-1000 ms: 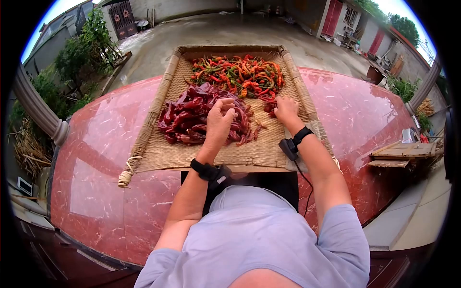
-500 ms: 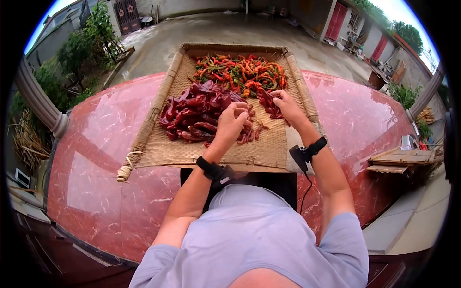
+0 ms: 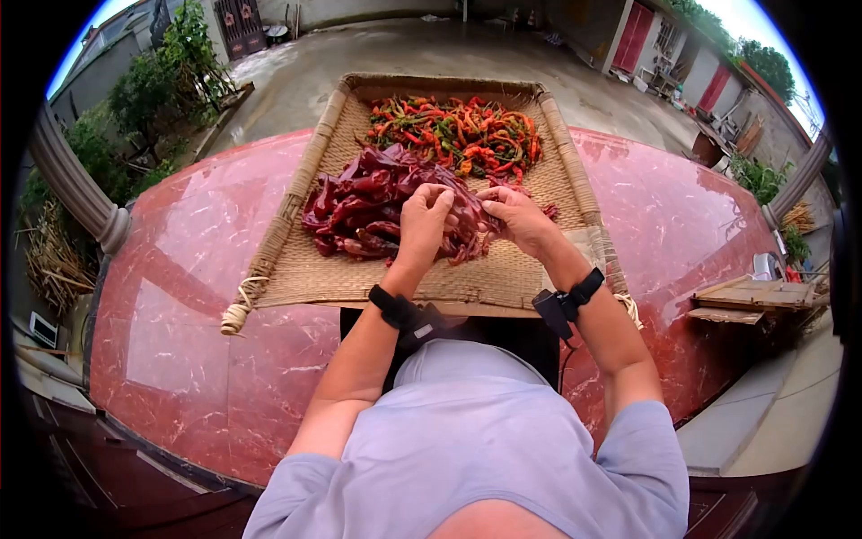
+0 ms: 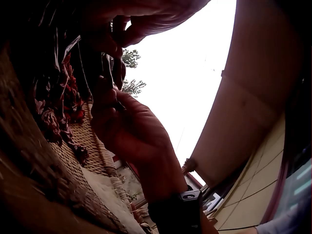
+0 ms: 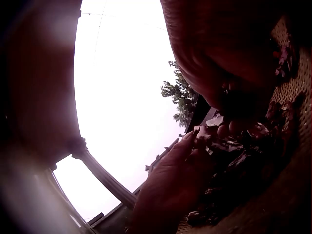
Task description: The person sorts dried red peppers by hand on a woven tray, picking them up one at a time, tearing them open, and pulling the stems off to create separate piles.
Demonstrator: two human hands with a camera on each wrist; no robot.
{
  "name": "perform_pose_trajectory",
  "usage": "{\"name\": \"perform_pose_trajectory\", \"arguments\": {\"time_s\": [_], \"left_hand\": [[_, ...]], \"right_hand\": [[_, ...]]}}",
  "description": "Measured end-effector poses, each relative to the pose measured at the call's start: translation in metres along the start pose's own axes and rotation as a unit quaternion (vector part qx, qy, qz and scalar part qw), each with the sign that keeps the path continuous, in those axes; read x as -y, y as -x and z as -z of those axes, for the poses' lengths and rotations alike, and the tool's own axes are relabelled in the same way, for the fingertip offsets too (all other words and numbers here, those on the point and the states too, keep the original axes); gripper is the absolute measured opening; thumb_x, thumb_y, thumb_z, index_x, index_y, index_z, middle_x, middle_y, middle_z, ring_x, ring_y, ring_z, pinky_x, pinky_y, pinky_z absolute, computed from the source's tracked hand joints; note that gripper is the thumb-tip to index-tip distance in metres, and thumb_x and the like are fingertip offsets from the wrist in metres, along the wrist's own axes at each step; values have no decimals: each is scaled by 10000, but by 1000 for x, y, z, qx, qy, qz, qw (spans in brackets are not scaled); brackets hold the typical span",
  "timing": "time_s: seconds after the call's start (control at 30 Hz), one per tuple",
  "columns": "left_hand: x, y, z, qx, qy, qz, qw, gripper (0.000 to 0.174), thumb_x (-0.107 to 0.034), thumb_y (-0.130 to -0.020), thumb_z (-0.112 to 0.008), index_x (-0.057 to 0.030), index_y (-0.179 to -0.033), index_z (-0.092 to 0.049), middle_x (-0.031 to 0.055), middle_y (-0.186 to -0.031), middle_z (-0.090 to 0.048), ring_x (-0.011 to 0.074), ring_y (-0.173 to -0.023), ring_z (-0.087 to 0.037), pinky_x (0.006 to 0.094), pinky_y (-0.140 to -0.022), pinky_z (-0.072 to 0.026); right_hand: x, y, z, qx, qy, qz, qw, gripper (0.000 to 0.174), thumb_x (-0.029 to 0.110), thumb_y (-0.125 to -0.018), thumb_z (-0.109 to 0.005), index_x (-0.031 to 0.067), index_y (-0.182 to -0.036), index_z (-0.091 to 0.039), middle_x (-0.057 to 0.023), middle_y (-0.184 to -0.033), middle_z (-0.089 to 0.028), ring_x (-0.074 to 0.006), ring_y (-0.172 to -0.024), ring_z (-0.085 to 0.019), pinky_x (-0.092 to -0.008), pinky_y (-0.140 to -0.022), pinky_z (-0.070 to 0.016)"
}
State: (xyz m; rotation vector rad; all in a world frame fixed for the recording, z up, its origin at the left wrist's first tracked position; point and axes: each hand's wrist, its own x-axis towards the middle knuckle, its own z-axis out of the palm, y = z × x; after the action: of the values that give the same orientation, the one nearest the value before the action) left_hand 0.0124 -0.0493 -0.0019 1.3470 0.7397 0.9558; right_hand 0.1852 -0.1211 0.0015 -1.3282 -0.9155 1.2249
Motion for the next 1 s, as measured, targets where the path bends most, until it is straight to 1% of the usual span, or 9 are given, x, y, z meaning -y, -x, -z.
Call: {"name": "perform_pose_trajectory", "arguments": {"time_s": [0.17,0.33,0.43,0.57,0.63,0.77,0.87,0.97,1.0], "left_hand": [[-7,3,5,-46,24,-39,998,176,-185,-979,-579,-23,-1041,-609,17,-819,-618,84,-663,-591,225,-601,-490],[-5,-1,5,-154,43,-78,984,345,-138,-952,-606,9,-1258,-548,84,-1019,-583,114,-739,-600,257,-630,-509],[-7,2,8,-185,-152,-194,951,436,-116,-927,-633,17,-1323,-511,100,-1064,-552,133,-757,-592,286,-657,-519],[-2,3,0,-49,-130,-113,984,408,-228,-900,-682,46,-1191,-598,66,-731,-614,146,-645,-590,295,-589,-481],[21,-10,3,28,-155,-95,983,364,-287,-880,-689,56,-979,-619,108,-734,-654,182,-648,-615,337,-598,-474],[7,-1,7,-44,-118,-79,989,267,-220,-897,-650,44,-903,-605,129,-772,-665,186,-694,-629,344,-637,-480],[-7,-3,15,-100,-90,-83,987,239,-213,-922,-641,22,-932,-601,89,-797,-658,157,-704,-592,331,-667,-477],[-7,-10,21,-140,-68,-109,982,202,-198,-959,-612,1,-990,-596,48,-816,-627,131,-677,-556,300,-631,-467],[-11,-10,21,-130,-24,-101,986,207,-193,-967,-599,2,-1033,-583,43,-811,-621,114,-655,-543,275,-598,-458]], "right_hand": [[1,-2,-11,-49,43,26,998,256,106,-981,-483,21,-1222,-490,-77,-958,-631,-139,-783,-653,-278,-629,-534],[-13,-10,0,-54,15,15,998,277,107,-981,-473,12,-1241,-475,-110,-997,-635,-165,-796,-666,-288,-638,-533],[-9,-7,-2,-59,4,17,998,290,110,-984,-470,15,-1258,-471,-109,-1013,-635,-176,-810,-668,-299,-654,-538],[4,5,-21,-45,-4,30,999,231,149,-1007,-488,61,-1219,-516,-27,-968,-635,-98,-863,-623,-269,-700,-539],[2,7,-25,-4,10,43,999,210,143,-1006,-491,70,-1197,-540,-12,-970,-629,-82,-882,-607,-247,-710,-518],[-2,4,-16,-26,113,63,991,188,135,-1005,-495,83,-1159,-590,7,-954,-623,-71,-855,-581,-225,-723,-487],[-7,-15,7,-115,126,64,983,215,123,-1000,-501,67,-1179,-608,10,-939,-619,-79,-804,-555,-227,-709,-463],[3,-28,10,-169,196,149,954,262,123,-975,-518,35,-1201,-617,-62,-887,-669,-124,-789,-615,-297,-711,-487],[-9,-48,16,-193,251,255,913,260,130,-952,-545,42,-1178,-639,-94,-896,-687,-188,-773,-636,-332,-726,-492]]}}
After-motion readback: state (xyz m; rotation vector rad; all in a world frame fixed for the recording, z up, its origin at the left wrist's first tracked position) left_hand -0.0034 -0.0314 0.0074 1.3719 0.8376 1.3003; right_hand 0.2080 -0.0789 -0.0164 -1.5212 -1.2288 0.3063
